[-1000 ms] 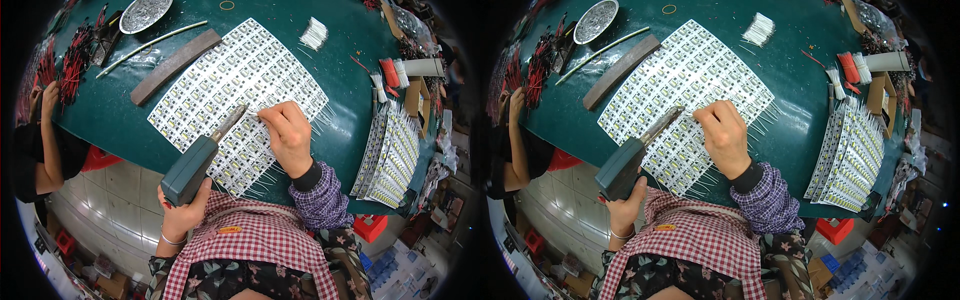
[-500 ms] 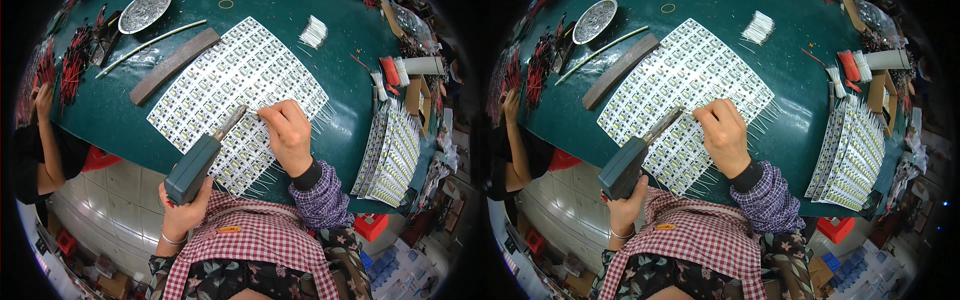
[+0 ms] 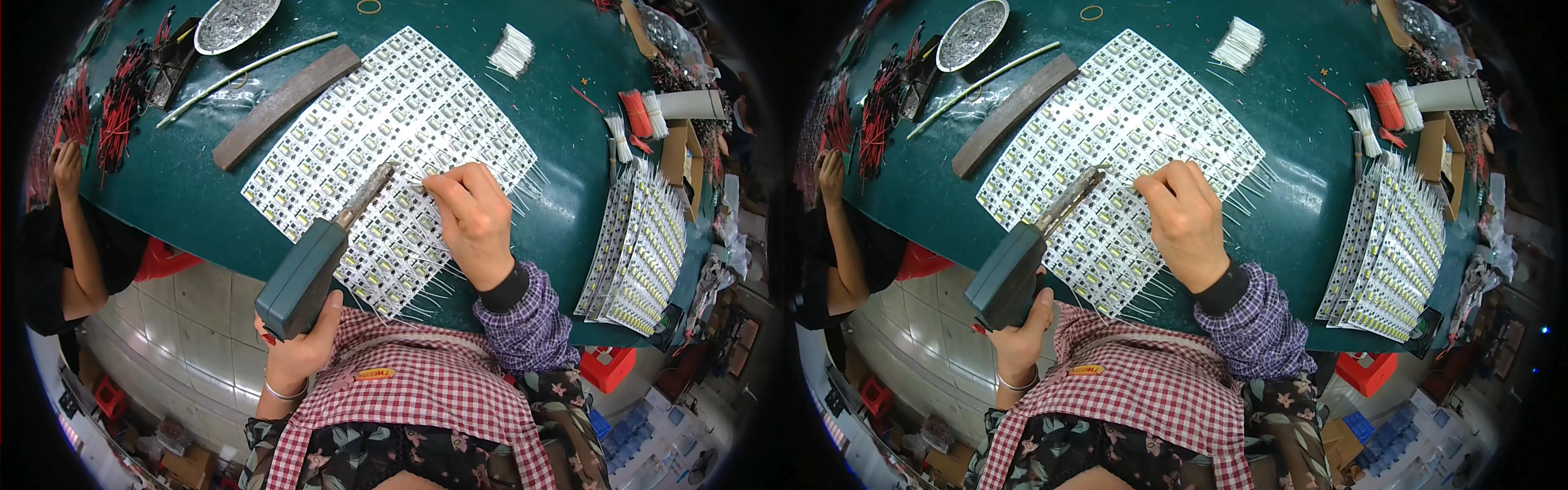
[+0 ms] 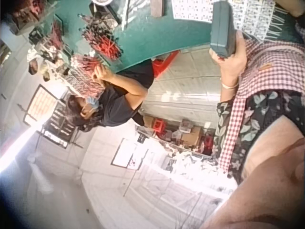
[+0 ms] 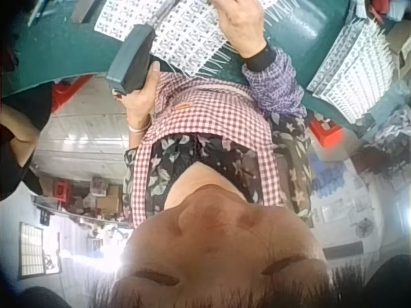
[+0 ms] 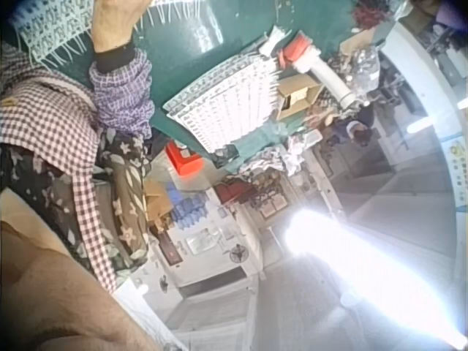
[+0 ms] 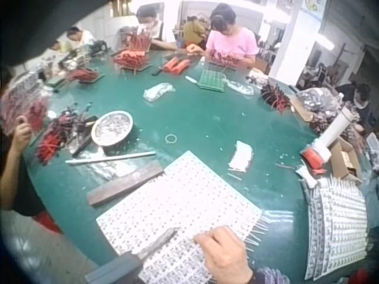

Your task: Use a soldering tool to secure components on an LED panel sheet.

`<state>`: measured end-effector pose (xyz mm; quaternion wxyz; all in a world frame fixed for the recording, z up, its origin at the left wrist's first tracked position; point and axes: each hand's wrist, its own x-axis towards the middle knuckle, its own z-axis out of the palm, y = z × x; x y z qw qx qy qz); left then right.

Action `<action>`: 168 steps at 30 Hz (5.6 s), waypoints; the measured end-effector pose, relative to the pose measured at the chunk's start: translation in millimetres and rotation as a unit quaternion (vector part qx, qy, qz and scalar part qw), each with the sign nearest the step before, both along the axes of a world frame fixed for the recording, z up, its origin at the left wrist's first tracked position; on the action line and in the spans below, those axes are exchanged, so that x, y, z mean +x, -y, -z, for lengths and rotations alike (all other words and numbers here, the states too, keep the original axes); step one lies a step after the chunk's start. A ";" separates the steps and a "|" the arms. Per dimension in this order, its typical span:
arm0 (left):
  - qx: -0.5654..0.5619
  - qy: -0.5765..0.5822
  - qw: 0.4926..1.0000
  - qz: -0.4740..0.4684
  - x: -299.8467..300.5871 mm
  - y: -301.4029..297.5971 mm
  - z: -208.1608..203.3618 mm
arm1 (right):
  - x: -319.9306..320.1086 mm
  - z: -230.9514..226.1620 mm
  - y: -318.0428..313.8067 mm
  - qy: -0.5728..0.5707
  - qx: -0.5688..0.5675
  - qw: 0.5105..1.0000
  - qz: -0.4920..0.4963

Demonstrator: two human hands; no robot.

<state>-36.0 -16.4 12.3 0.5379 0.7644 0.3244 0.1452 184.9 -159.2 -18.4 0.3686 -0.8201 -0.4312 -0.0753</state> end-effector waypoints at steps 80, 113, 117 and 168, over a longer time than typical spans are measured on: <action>0.022 0.081 0.994 0.066 -13.4 -12.4 22.3 | -29.2 8.2 -11.7 0.054 -0.012 0.998 0.025; 0.006 0.080 0.995 0.066 -31.3 -13.0 24.3 | -24.0 5.8 -7.2 0.030 -0.030 0.999 -0.002; 0.025 0.066 0.994 0.079 -26.4 -13.8 21.3 | -24.1 7.8 -6.8 0.032 -0.028 0.999 0.001; -0.019 0.086 0.995 0.039 -31.6 -5.0 20.5 | -26.0 5.5 -8.0 0.022 -0.032 0.999 -0.002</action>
